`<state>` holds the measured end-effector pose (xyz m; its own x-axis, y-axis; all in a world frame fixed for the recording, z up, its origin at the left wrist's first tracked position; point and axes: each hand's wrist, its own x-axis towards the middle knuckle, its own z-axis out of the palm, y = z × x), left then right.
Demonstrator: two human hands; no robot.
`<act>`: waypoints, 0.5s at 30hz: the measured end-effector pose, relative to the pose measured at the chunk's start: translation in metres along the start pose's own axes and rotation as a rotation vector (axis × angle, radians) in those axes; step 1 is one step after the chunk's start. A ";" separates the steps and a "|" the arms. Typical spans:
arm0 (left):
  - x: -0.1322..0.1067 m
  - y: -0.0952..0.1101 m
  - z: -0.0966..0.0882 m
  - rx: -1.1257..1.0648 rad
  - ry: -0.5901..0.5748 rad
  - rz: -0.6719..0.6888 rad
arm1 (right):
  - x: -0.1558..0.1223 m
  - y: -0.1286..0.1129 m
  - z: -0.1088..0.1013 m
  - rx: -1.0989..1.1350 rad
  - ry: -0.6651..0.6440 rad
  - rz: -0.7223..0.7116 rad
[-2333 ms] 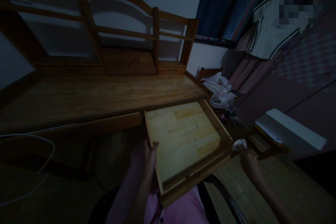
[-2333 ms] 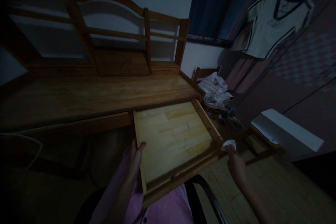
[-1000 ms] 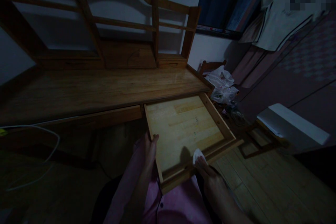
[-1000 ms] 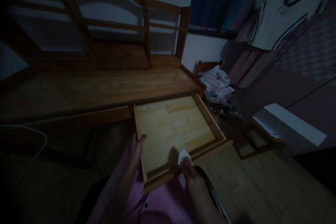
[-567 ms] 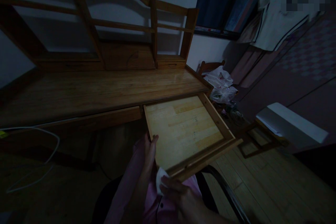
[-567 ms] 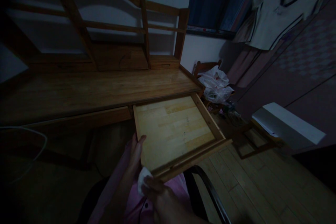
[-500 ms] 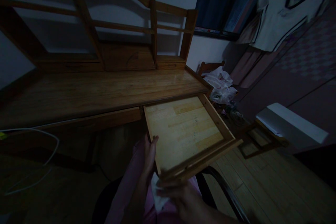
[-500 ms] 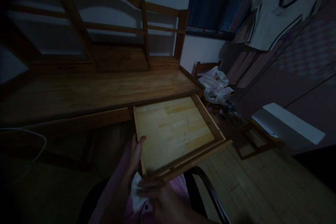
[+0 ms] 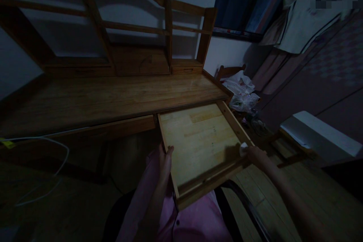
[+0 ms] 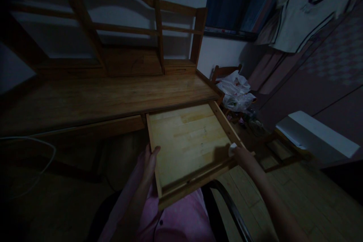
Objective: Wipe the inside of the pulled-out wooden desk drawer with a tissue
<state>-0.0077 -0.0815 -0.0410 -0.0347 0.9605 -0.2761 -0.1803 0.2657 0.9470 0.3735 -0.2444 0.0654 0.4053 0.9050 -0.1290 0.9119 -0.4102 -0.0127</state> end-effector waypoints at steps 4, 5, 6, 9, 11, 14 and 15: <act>-0.002 0.002 0.000 -0.012 -0.014 0.014 | -0.004 -0.032 0.004 -0.046 -0.159 -0.056; -0.002 0.002 0.000 -0.020 -0.014 0.012 | -0.004 -0.044 0.005 -0.040 -0.186 -0.084; -0.002 0.002 0.000 -0.022 -0.009 0.009 | -0.005 -0.057 0.006 -0.030 -0.213 -0.116; -0.002 0.000 -0.001 0.003 -0.007 0.026 | -0.008 -0.096 0.007 0.057 -0.344 -0.291; 0.000 -0.002 -0.002 0.015 -0.015 0.046 | -0.010 -0.118 0.007 0.184 -0.471 -0.443; 0.003 -0.007 -0.003 0.004 -0.024 0.078 | -0.011 -0.137 0.007 0.401 -0.625 -0.570; 0.005 -0.008 -0.004 0.006 -0.022 0.084 | -0.011 -0.140 0.008 0.454 -0.654 -0.581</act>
<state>-0.0099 -0.0795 -0.0510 -0.0275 0.9809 -0.1924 -0.1720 0.1850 0.9676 0.2410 -0.1978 0.0608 -0.3385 0.7948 -0.5037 0.7910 -0.0495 -0.6098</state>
